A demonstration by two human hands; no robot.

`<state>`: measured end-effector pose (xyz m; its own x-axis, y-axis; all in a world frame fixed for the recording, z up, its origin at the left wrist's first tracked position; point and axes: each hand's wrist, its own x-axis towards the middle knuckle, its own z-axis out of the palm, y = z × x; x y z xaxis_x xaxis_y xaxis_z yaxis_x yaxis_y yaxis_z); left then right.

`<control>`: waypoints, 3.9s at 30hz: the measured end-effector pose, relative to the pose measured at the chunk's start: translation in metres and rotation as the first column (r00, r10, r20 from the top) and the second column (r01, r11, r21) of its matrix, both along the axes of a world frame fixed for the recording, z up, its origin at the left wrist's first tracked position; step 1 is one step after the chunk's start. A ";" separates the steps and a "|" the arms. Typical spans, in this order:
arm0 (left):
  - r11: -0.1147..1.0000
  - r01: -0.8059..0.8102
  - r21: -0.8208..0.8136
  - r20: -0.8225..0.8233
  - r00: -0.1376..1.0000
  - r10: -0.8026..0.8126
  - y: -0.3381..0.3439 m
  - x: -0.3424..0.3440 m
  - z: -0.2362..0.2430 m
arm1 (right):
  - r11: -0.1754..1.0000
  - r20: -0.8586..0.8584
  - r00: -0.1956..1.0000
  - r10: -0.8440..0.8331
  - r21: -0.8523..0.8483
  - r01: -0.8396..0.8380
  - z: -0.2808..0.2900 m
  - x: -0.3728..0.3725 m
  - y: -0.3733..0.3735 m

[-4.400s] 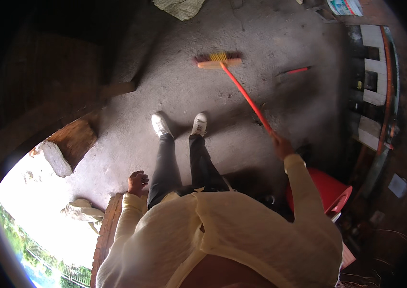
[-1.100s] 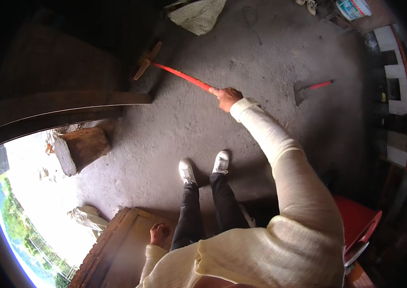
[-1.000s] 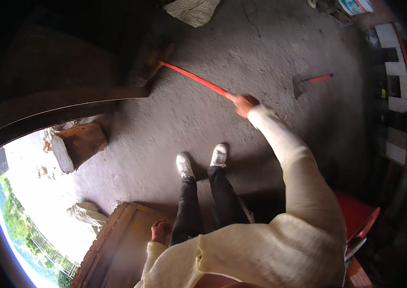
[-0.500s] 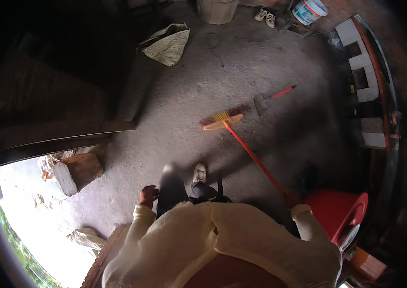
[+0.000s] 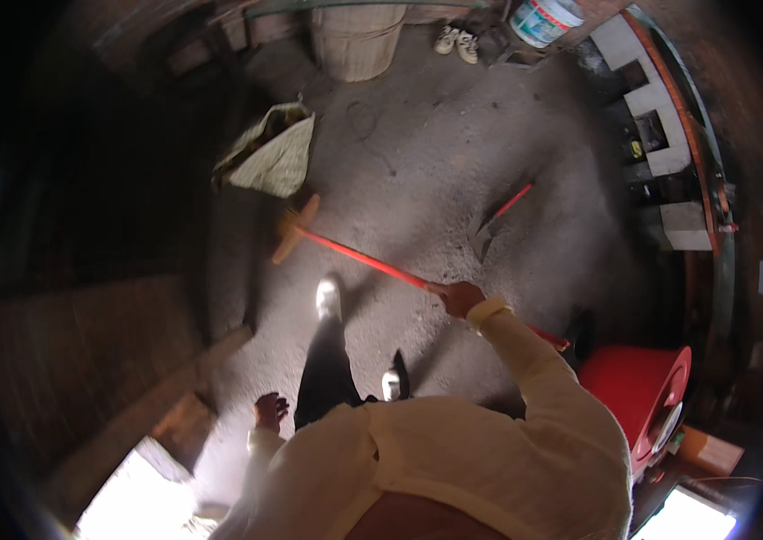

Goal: The person sweeps a concrete floor with a broom, moving debris toward a central area. They briefly pause to touch their face, then continue sweeping around various items including buckets and a red container. The person later picks up a bag and places it on the floor.

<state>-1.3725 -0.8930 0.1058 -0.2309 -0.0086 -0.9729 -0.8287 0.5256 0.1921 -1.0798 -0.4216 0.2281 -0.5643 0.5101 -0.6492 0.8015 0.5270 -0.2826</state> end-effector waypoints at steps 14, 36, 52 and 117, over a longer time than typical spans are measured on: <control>0.878 0.431 0.208 -0.033 0.900 -0.434 0.256 -0.096 0.008 | 0.694 -0.104 0.687 -0.719 -0.147 0.704 0.080 0.154 0.014; 0.966 0.176 0.187 -0.024 0.984 -0.174 0.478 -0.158 0.013 | 0.987 0.185 0.970 -0.156 0.060 0.147 -0.009 -0.048 0.420; 0.962 0.221 0.159 0.103 0.965 -0.239 0.565 -0.275 -0.002 | 0.872 0.050 0.874 -0.484 0.106 0.477 0.029 -0.140 0.552; -0.032 0.894 0.448 -0.030 -0.020 -0.999 1.093 0.074 0.022 | -0.719 0.257 -0.789 -0.558 -0.624 0.306 0.175 -0.190 0.498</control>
